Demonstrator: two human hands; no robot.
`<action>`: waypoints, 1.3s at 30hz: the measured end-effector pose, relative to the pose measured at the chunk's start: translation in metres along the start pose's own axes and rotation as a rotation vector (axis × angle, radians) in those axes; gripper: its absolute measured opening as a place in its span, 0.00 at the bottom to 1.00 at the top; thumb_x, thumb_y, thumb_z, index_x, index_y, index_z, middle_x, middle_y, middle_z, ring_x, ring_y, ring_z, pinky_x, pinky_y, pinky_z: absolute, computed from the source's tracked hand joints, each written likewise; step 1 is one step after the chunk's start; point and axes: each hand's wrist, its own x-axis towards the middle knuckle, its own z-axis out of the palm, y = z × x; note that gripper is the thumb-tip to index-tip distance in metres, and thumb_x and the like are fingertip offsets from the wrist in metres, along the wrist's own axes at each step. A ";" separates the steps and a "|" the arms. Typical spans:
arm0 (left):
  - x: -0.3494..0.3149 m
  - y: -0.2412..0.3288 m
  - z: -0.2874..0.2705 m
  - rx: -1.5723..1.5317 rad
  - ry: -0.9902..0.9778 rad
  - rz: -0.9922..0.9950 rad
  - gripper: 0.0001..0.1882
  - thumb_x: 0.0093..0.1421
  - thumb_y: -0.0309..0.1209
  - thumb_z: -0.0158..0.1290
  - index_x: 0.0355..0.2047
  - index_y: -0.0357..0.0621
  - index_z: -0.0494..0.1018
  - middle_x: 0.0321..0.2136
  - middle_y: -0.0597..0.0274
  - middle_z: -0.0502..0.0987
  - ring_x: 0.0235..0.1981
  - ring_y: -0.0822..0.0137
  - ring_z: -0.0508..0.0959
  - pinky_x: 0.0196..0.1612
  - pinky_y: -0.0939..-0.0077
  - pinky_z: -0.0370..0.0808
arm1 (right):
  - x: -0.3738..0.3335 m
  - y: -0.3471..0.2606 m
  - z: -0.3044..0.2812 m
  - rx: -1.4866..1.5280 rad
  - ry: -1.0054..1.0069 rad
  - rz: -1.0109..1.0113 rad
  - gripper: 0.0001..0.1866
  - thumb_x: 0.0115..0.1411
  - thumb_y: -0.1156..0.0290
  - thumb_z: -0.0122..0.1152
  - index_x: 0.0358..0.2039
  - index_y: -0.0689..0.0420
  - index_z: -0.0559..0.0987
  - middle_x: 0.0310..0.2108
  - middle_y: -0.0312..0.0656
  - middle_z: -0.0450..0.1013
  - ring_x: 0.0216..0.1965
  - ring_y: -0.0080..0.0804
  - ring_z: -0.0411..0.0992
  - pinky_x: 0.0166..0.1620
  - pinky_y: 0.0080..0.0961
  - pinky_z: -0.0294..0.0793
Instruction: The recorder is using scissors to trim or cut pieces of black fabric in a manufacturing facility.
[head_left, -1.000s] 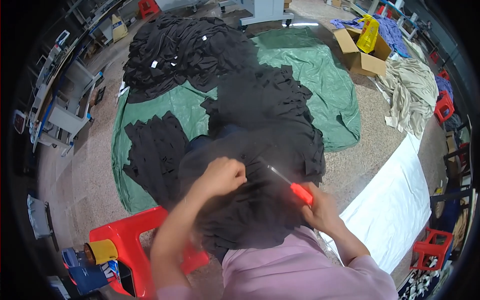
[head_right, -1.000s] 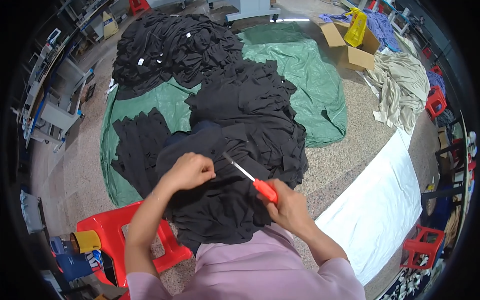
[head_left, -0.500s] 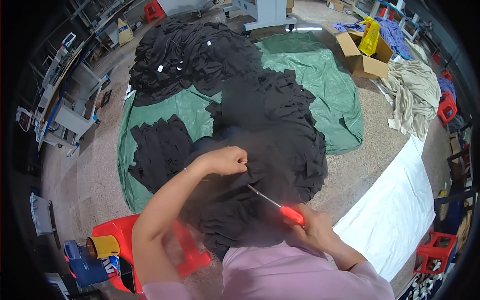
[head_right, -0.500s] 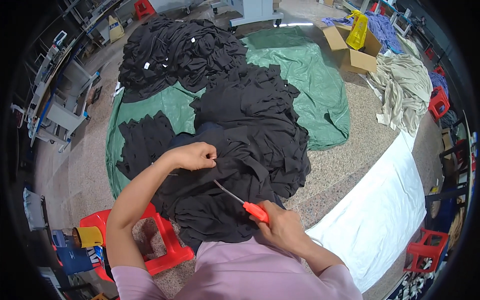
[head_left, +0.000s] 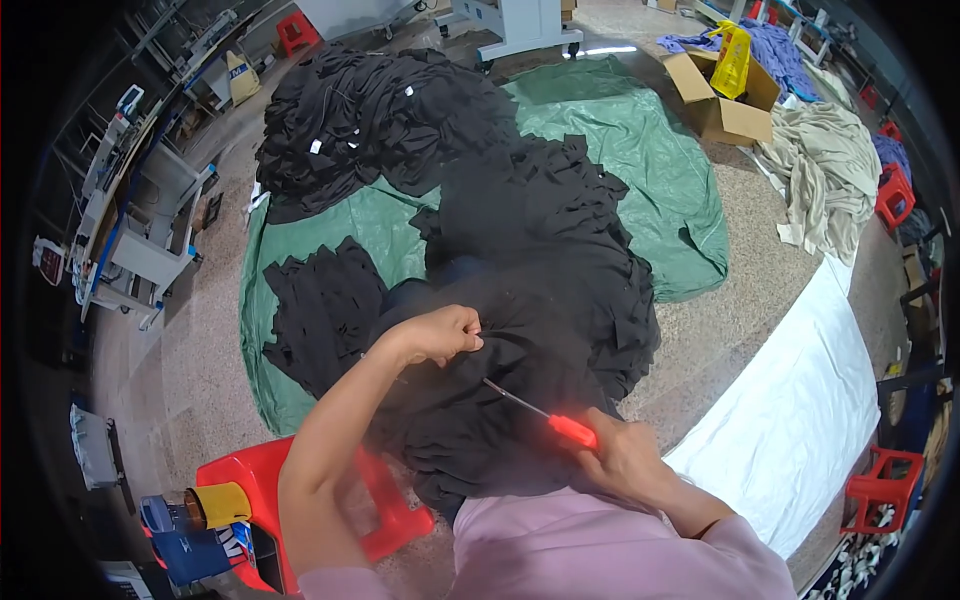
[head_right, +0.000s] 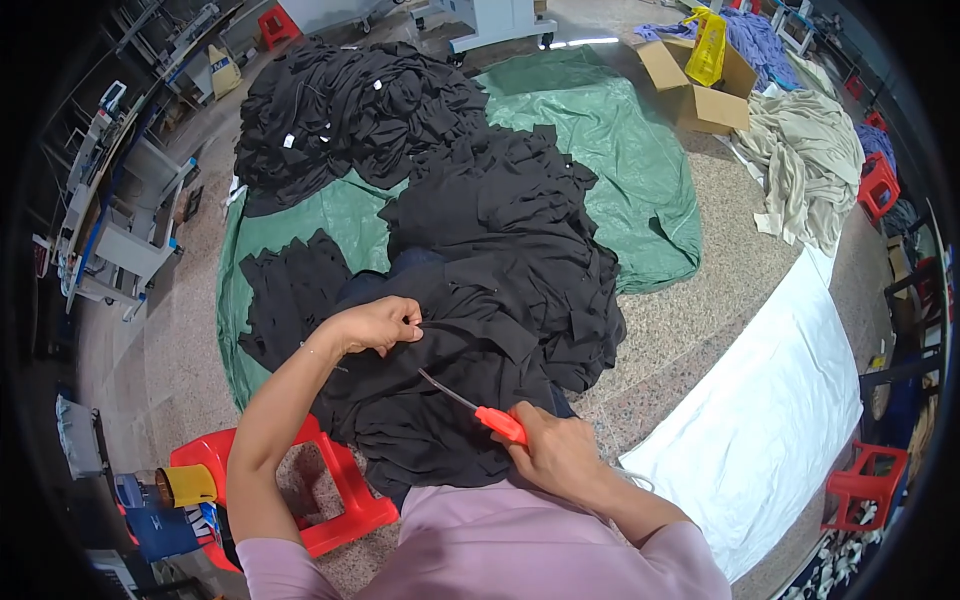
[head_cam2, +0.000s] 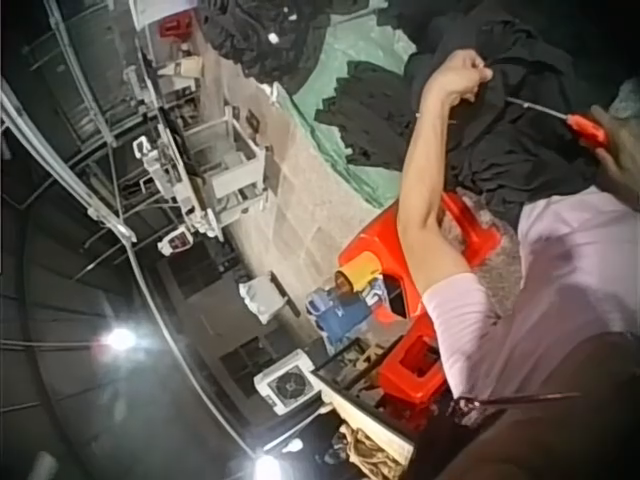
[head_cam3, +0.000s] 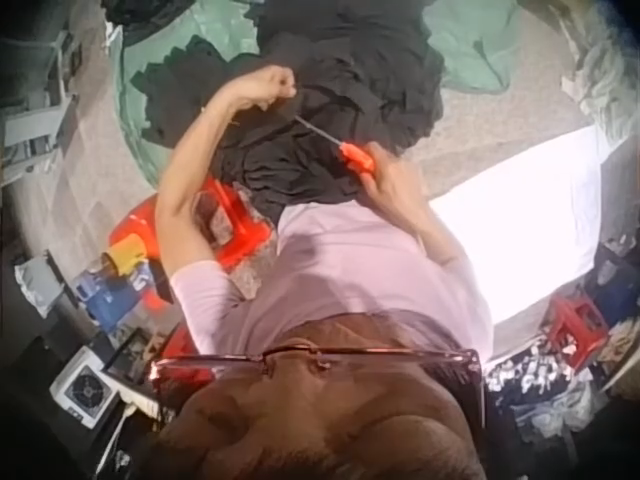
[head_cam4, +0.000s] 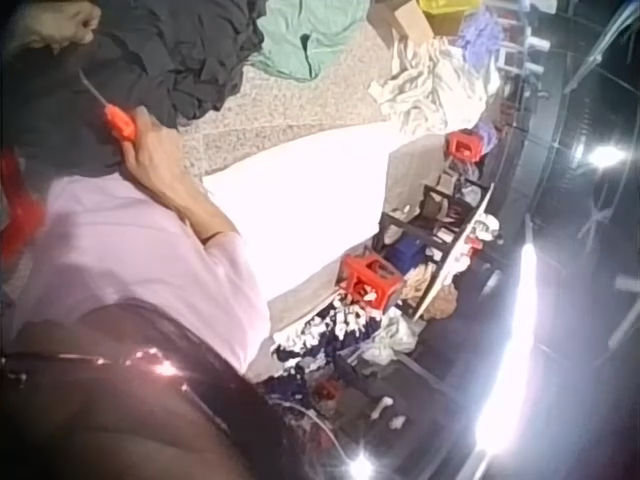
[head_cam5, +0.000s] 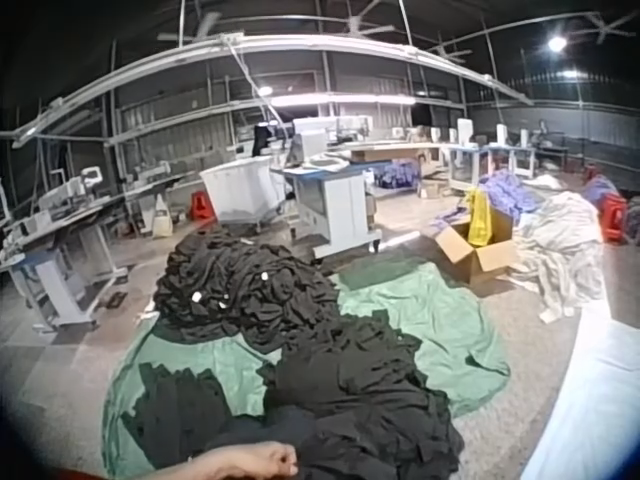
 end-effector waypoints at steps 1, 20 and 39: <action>0.000 0.000 0.000 -0.007 -0.001 0.006 0.09 0.62 0.31 0.55 0.35 0.43 0.67 0.20 0.72 0.62 0.19 0.77 0.62 0.22 0.80 0.63 | 0.000 0.000 0.000 0.024 0.020 -0.013 0.14 0.58 0.61 0.62 0.37 0.55 0.72 0.29 0.45 0.75 0.24 0.50 0.75 0.24 0.42 0.71; 0.050 0.002 0.029 -0.263 0.140 0.127 0.10 0.63 0.28 0.53 0.29 0.34 0.79 0.25 0.66 0.79 0.24 0.79 0.74 0.32 0.83 0.71 | -0.011 0.021 -0.008 -0.029 0.058 0.179 0.20 0.48 0.71 0.61 0.44 0.56 0.71 0.24 0.52 0.75 0.28 0.55 0.75 0.31 0.45 0.73; 0.053 -0.007 0.029 -0.293 0.195 0.162 0.09 0.63 0.27 0.54 0.30 0.33 0.79 0.25 0.67 0.79 0.25 0.79 0.73 0.33 0.83 0.70 | -0.010 0.015 -0.005 -0.017 0.068 0.090 0.13 0.56 0.63 0.61 0.37 0.56 0.70 0.27 0.49 0.75 0.24 0.53 0.74 0.26 0.45 0.71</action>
